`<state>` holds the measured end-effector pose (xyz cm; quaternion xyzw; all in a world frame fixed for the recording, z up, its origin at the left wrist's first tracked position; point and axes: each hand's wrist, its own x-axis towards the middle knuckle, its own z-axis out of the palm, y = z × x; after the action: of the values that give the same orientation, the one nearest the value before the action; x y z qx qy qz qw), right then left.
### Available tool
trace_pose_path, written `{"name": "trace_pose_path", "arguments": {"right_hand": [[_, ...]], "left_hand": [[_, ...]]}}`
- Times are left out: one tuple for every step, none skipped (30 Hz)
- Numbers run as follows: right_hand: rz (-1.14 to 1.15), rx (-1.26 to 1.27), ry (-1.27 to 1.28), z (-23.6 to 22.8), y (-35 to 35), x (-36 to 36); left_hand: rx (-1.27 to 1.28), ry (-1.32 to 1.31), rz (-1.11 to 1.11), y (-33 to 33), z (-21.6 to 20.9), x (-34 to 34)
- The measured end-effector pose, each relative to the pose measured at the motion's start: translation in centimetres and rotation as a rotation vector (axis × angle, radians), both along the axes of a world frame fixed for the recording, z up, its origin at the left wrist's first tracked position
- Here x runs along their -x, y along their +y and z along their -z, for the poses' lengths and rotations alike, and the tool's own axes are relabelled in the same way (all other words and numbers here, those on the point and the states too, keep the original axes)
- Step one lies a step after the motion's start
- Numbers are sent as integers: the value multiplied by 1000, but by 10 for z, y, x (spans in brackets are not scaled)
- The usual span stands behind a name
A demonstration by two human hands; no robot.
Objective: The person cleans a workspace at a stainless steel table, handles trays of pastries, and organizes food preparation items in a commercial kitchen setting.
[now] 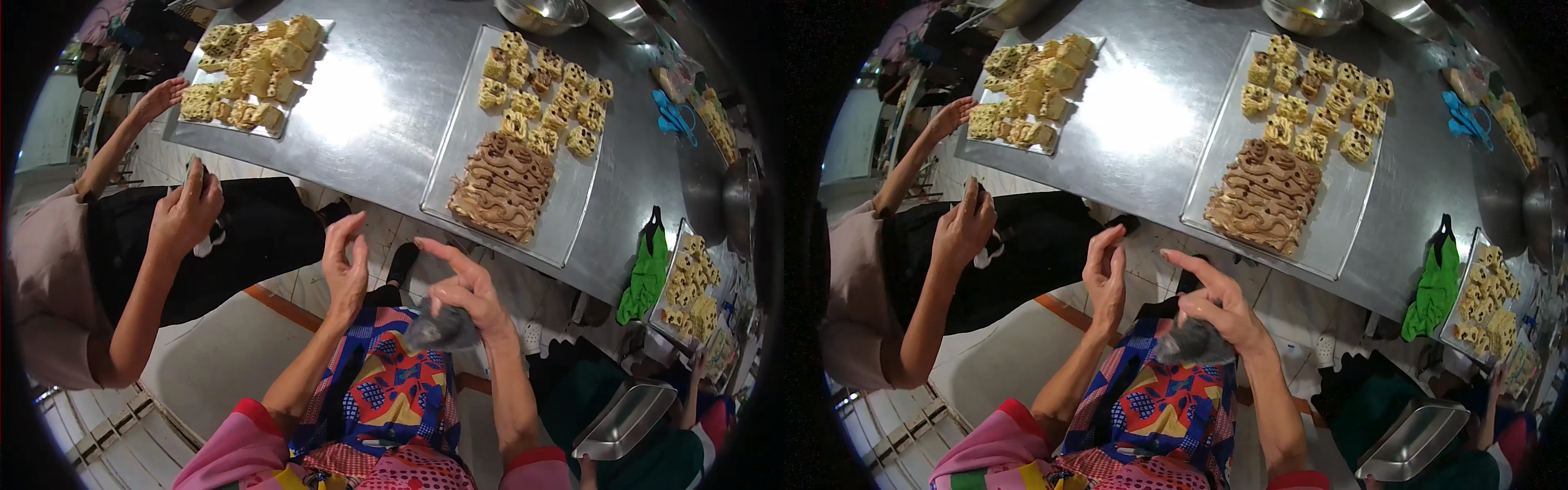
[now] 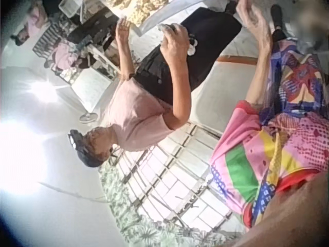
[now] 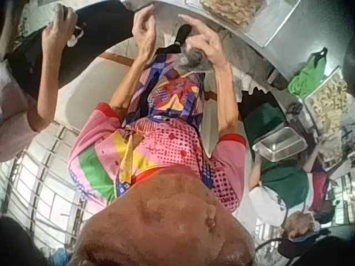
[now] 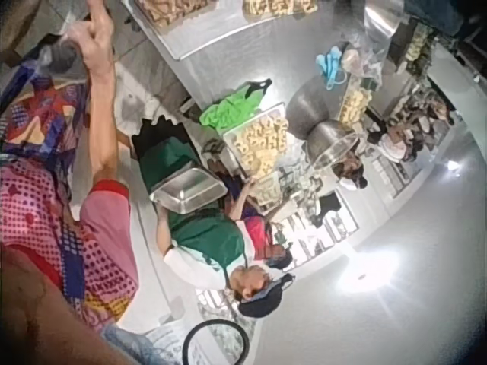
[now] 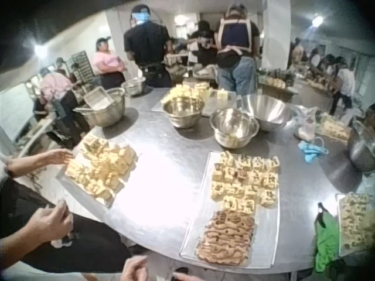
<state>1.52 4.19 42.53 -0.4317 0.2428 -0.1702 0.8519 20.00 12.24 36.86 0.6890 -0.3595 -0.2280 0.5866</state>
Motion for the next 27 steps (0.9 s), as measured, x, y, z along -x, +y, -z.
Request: {"name": "trace_pose_path", "arguments": {"right_hand": [[21, -44, -67, -3, 3, -1], [48, -81, -130, -8, 6, 0], [69, -218, -295, -13, 8, -1], [88, -355, -460, -18, 11, -2], [127, -335, -396, -30, 13, -2], [113, -286, -436, -34, 15, 1], [92, -275, -512, -44, 15, 5], [77, -265, -587, -59, 16, 9], [90, -245, -591, -73, 18, 12], [73, -75, -702, -89, 20, 14], [12, 43, -747, -107, 21, 18], [-43, 159, -795, -123, 22, 20], [-91, 270, -847, -139, 22, 23], [-96, 401, -813, -161, 14, 36], [-159, 472, -872, -161, -1, 23], [-610, 648, -1001, -172, -21, 19], [-836, 726, -1049, -174, -22, 24], [-1064, 814, -1085, -178, -24, 30], [-900, 840, -1023, -178, -17, 40], [-727, 859, -945, -179, -6, 55], [-563, 873, -886, -176, 5, 65], [-403, 881, -826, -173, 17, 74], [-243, 880, -767, -169, 28, 81], [-66, 849, -609, -167, 39, 86], [97, 788, -448, -165, 51, 91], [277, 687, -196, -162, 58, 99], [240, 686, -18, -155, 57, 103]], "left_hand": [[-42, -8, -18, 12, -2, -4], [-69, -32, -16, 20, 1, -7], [-95, -18, -23, 29, 3, -11], [-122, -3, -25, 39, 4, -13], [-130, 4, -53, 43, -1, -11], [-133, 16, -76, 46, -2, -7], [-102, 1, -52, 49, -1, -5], [-107, 8, -37, 51, -5, -1], [-102, 3, -22, 55, -7, 2], [-97, -1, -2, 57, -9, 4], [-95, 31, 8, 59, -10, 8], [-99, 68, 18, 61, -10, 13], [-88, 57, 44, 62, -9, 16], [-74, 101, 128, 54, -12, 35], [-99, 55, 103, 62, -11, 26], [-108, 43, 118, 62, -14, 30], [-121, 61, 139, 63, -19, 35], [-120, 64, 156, 62, -20, 39], [-114, 70, 182, 60, -21, 43], [-112, 84, 221, 59, -23, 51], [-119, 82, 231, 58, -26, 54], [-103, 98, 250, 57, -29, 57], [-91, 112, 267, 58, -33, 60], [-91, 109, 275, 58, -37, 64], [-133, 261, 355, 58, -41, 70], [-169, 414, 439, 55, -47, 81], [-180, 583, 554, 55, -54, 92]]}}
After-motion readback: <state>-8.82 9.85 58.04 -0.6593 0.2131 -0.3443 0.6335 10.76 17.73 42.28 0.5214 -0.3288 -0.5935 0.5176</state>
